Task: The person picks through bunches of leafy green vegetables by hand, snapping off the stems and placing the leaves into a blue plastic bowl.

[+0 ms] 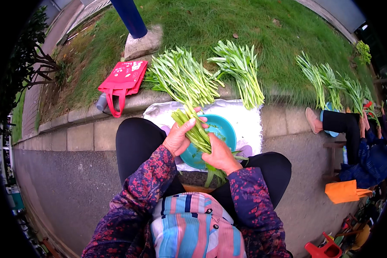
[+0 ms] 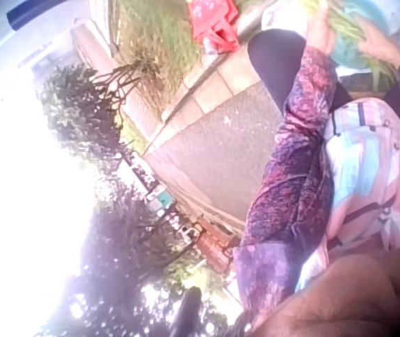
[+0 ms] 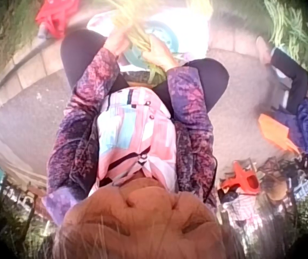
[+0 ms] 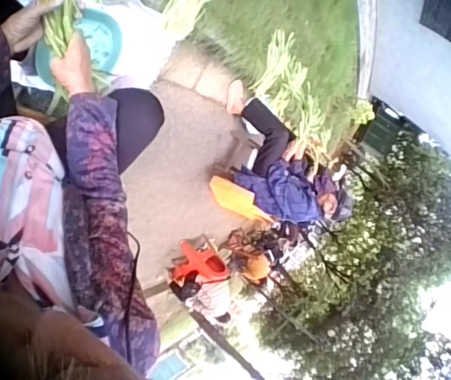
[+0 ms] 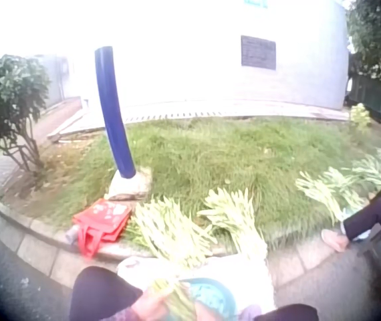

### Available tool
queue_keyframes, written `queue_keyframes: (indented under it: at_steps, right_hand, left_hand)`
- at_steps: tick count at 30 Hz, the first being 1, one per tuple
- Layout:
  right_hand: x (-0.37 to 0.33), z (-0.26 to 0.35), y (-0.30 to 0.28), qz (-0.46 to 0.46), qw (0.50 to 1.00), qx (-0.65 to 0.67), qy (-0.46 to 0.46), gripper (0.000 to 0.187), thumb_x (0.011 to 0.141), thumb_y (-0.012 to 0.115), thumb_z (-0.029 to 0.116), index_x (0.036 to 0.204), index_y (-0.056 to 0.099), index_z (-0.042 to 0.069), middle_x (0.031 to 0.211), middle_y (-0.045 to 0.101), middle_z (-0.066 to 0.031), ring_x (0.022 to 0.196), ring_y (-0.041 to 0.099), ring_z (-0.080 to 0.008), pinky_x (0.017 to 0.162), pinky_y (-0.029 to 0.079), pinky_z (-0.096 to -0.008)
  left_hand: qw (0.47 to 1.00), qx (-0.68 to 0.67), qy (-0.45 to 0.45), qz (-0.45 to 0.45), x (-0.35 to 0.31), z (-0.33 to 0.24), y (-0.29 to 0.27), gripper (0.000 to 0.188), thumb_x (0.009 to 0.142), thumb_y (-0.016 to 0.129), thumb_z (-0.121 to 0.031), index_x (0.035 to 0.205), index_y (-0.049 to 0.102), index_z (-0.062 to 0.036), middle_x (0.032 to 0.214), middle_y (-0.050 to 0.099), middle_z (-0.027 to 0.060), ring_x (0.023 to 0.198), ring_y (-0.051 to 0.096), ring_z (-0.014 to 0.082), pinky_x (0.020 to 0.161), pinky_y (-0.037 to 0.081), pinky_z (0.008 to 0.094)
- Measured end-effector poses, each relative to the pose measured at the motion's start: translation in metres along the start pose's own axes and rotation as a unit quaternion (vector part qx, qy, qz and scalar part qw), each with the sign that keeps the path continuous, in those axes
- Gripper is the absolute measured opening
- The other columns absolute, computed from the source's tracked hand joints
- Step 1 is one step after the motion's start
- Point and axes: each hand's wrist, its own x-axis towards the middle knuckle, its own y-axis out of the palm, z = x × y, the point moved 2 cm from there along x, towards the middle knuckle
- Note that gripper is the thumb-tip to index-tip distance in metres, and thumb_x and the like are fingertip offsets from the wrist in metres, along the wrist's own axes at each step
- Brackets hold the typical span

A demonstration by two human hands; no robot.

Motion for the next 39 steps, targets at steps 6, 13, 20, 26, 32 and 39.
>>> queue_keyframes:
  at_steps: [6, 13, 20, 26, 32, 39]
  right_hand:
    - [0.0, -0.003, -0.004, 0.026, 0.999, -0.024, -0.038, 0.065, 0.069, 0.073, 0.018, 0.124, 0.044, -0.002, 0.108, 0.058, -0.0226, 0.102, 0.057, -0.0339, 0.086, 0.045, -0.037]
    - [-0.002, -0.022, -0.045, -0.158, 0.97, 0.184, 0.017, 0.052, 0.078, 0.073, 0.02, 0.121, 0.054, -0.001, 0.107, 0.063, -0.0138, 0.099, 0.059, -0.0183, 0.089, 0.044, -0.0302]
    - [-0.015, -0.04, -0.07, -0.328, 0.89, 0.307, 0.078, 0.019, 0.086, 0.061, 0.009, 0.102, 0.063, 0.0, 0.088, 0.063, -0.0019, 0.074, 0.056, -0.0069, 0.064, 0.044, -0.0196]
    - [-0.018, -0.044, -0.072, -0.353, 0.887, 0.291, 0.056, 0.018, 0.085, 0.062, 0.006, 0.101, 0.064, -0.001, 0.086, 0.063, -0.0017, 0.071, 0.055, -0.0067, 0.065, 0.045, -0.0195]
    - [-0.013, -0.039, -0.061, -0.306, 0.919, 0.243, 0.042, 0.017, 0.083, 0.064, 0.003, 0.099, 0.064, -0.002, 0.086, 0.064, -0.002, 0.07, 0.055, -0.0061, 0.066, 0.045, -0.0199]
    - [-0.019, -0.042, -0.062, -0.271, 0.943, 0.183, 0.061, 0.012, 0.079, 0.067, 0.004, 0.09, 0.066, 0.0, 0.078, 0.066, -0.003, 0.067, 0.057, -0.0066, 0.064, 0.048, -0.0222]
  left_hand:
    - [0.998, -0.052, 0.002, -0.021, 0.001, 0.005, -0.013, 0.038, 0.089, 0.06, -0.025, 0.12, 0.051, -0.0049, 0.098, 0.058, 0.0092, 0.091, 0.058, 0.0207, 0.086, 0.048, 0.0371]
    - [0.996, -0.071, 0.051, -0.027, 0.003, -0.011, -0.024, 0.033, 0.089, 0.06, -0.023, 0.116, 0.052, -0.0053, 0.091, 0.059, 0.0083, 0.086, 0.058, 0.021, 0.084, 0.047, 0.0381]
    - [0.988, -0.131, 0.085, -0.013, 0.003, -0.024, -0.035, 0.032, 0.09, 0.058, -0.024, 0.116, 0.052, -0.0062, 0.093, 0.058, 0.0085, 0.087, 0.057, 0.022, 0.091, 0.044, 0.0405]
    - [0.989, -0.122, 0.082, -0.029, 0.001, -0.025, -0.025, 0.032, 0.089, 0.06, -0.023, 0.116, 0.052, -0.0068, 0.099, 0.058, 0.0093, 0.093, 0.057, 0.025, 0.094, 0.043, 0.0426]
    - [0.993, -0.091, 0.078, -0.022, 0.001, -0.021, -0.035, 0.032, 0.089, 0.061, -0.02, 0.117, 0.051, -0.0063, 0.108, 0.058, 0.0122, 0.101, 0.057, 0.0275, 0.093, 0.045, 0.0435]
    - [0.989, -0.121, 0.083, -0.033, 0.001, -0.022, -0.035, 0.034, 0.09, 0.059, -0.019, 0.119, 0.05, -0.0051, 0.108, 0.057, 0.0128, 0.102, 0.056, 0.0292, 0.095, 0.043, 0.0453]
